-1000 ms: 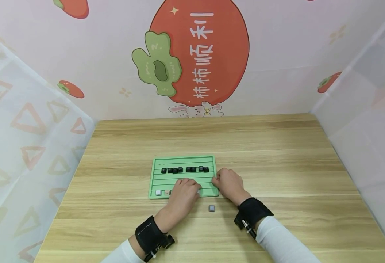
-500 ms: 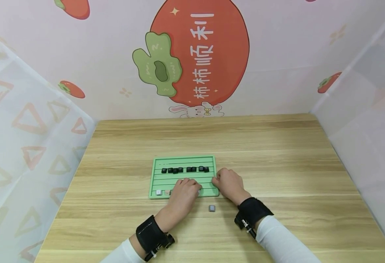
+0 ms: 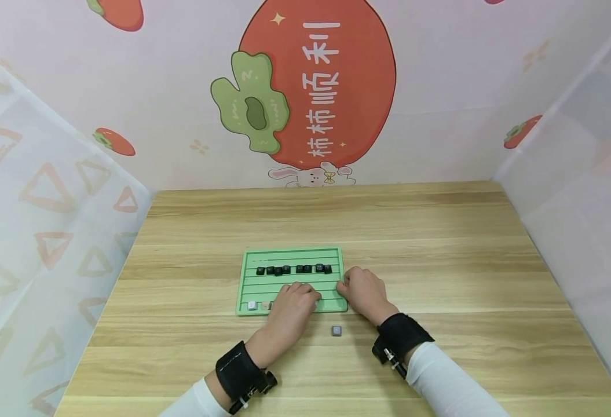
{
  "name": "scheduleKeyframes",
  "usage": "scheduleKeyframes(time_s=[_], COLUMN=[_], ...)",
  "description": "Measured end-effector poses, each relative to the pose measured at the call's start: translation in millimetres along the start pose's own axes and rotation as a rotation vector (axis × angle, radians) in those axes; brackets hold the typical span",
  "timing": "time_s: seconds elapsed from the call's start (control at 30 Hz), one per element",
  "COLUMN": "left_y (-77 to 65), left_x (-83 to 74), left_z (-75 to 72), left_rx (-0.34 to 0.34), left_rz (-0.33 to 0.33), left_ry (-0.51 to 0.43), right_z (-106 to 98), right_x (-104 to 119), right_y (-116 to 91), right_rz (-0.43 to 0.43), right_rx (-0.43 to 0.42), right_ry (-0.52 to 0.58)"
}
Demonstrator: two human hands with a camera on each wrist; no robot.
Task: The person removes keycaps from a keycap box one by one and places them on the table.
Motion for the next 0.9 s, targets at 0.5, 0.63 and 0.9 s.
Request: scheduleKeyframes(time_s=[0.5,0.63,0.9], left_y=[2.3,2.1,-0.7], left_x=[0.0,-1.0,-6.0], left_z=[-3.3,-6.4,-10.0], left_rx=[-0.017,-0.031,-0.041], left_rz=[-0.013,-0.005,0.023], left_ry=[-0.044,-0.051,-0.048], right_z=[-0.2,-0.1,0.3], right_x=[-0.1,0.1,0.1], right_y=[-0.6,-0.5,0.2], right_rz=[0.01,0.004,0.002], right_rx=[0.004,0.001,-0.001], right_ry=[0.01,0.012,0.003])
Point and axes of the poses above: each hand's wrist, its own y-axis towards the middle knuckle, its own z-axis out of the palm, x = y × z, the point moved 4 cm from there along y, towards the middle knuckle, and after that the axes turned 6 degrees about z, right-handed, at the moved point
